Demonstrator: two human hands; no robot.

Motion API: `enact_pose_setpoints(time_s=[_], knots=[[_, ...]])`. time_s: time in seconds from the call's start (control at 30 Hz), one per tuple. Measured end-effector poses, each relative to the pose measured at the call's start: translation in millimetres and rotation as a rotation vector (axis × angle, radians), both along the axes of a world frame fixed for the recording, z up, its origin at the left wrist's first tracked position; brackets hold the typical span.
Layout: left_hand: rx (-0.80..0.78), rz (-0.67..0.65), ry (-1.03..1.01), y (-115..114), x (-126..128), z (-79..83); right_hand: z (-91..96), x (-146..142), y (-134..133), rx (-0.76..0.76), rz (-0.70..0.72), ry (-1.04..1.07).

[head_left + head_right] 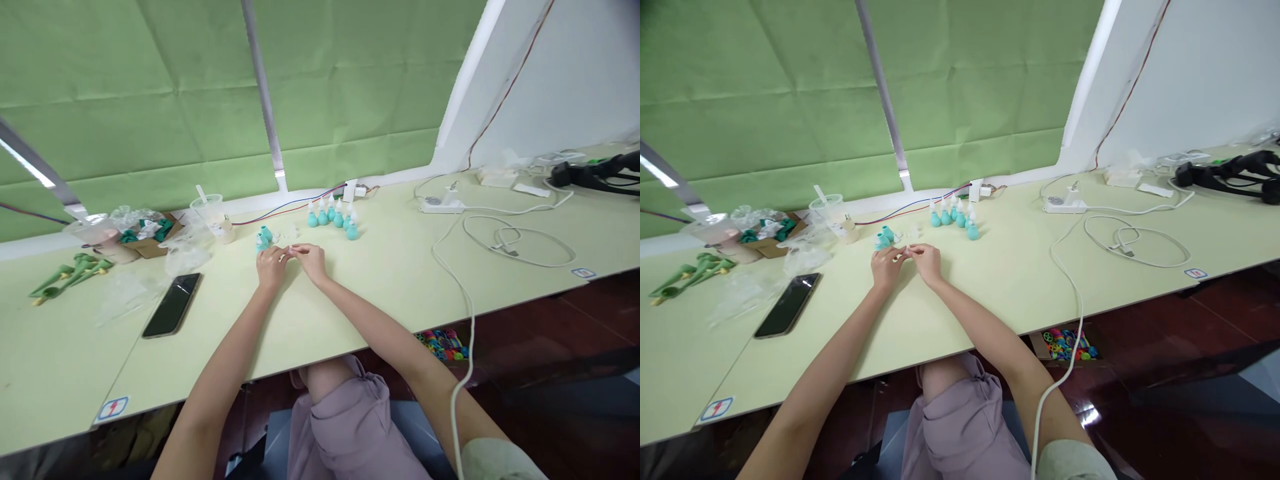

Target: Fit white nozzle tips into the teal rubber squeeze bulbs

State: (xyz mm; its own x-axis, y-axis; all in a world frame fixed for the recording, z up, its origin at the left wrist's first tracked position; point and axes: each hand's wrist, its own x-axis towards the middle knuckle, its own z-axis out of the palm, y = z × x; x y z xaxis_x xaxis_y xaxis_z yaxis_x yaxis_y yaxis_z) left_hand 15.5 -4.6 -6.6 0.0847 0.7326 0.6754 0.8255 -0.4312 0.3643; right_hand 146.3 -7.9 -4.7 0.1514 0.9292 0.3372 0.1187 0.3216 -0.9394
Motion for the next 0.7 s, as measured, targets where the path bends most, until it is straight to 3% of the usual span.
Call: enact_pose_setpoints(time_s=[0.17,0.7], knots=[[-0.016,-0.002,-0.033,1,0,-0.9,-2.2,5,6,-0.129,0.058,0.046],[-0.013,0.011,-0.097,-1,3,0.3,0.2,5,4,-0.063,0.040,-0.037]])
